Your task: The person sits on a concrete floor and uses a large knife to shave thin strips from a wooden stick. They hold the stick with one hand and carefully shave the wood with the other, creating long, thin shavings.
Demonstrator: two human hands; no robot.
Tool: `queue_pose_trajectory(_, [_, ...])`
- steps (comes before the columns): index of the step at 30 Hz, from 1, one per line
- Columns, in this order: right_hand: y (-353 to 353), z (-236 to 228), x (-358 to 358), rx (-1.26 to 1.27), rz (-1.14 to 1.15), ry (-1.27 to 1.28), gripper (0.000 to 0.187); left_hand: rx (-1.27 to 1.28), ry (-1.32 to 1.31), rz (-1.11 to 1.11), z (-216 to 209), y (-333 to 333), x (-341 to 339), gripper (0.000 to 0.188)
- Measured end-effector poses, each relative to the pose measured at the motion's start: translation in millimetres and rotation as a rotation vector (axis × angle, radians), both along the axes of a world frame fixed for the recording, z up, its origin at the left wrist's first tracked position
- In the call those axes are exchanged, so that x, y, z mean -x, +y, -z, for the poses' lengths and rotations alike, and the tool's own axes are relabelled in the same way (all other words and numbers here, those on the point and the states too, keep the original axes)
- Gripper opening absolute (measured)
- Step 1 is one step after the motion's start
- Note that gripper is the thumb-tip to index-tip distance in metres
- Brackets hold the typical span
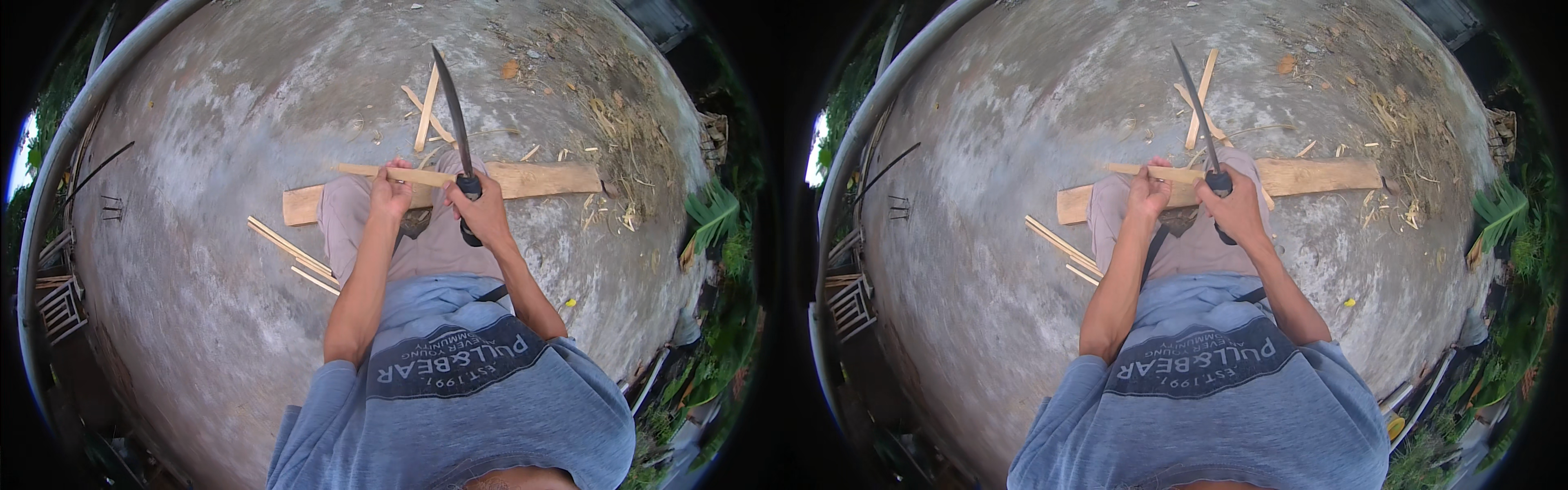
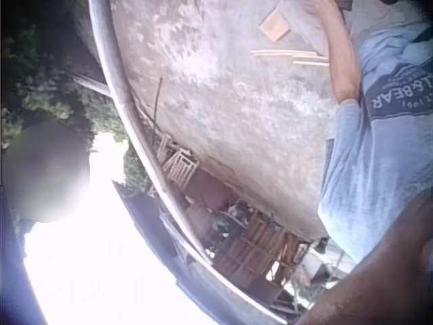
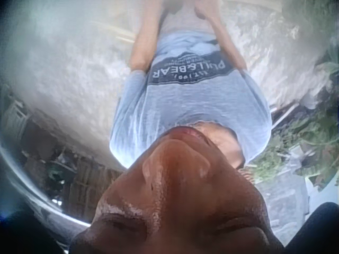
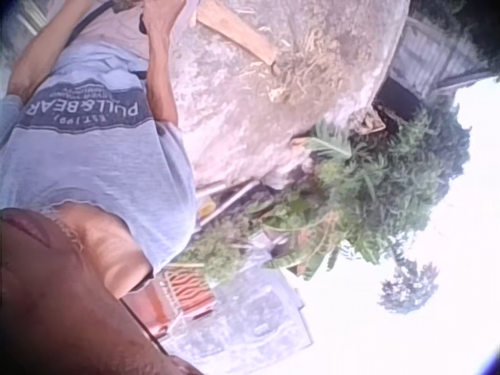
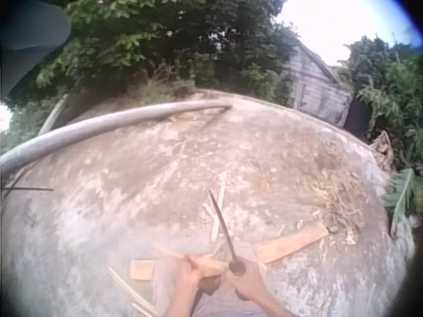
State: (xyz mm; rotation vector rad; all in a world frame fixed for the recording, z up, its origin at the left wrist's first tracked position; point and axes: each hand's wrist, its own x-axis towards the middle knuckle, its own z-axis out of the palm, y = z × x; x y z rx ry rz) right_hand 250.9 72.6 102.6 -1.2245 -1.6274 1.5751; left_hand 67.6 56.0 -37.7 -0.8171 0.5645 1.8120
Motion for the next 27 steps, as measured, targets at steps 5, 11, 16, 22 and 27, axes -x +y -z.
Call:
queue_pose_trajectory(5, [38,-25,-2,-0.185,-0.105,-0.159,0.029,0.478,0.714,0.423,-58,-53,-47,0.050])
queue_pose_trajectory(11, [43,-44,31,-0.348,-0.231,-0.133,0.036,0.140,1.560,0.387,-119,-39,-29,0.049])
queue_pose_trajectory(16, [37,-56,57,-0.381,-0.297,-0.177,0.045,0.076,1.478,0.332,-105,-8,-20,0.059])
queue_pose_trajectory(22, [9,-67,27,0.186,-0.277,0.318,0.058,0.033,1.519,0.310,-111,-8,-10,0.064])
queue_pose_trajectory(27, [-1,-63,18,0.211,-0.313,0.321,0.054,-0.116,1.517,0.208,-104,3,-10,0.056])
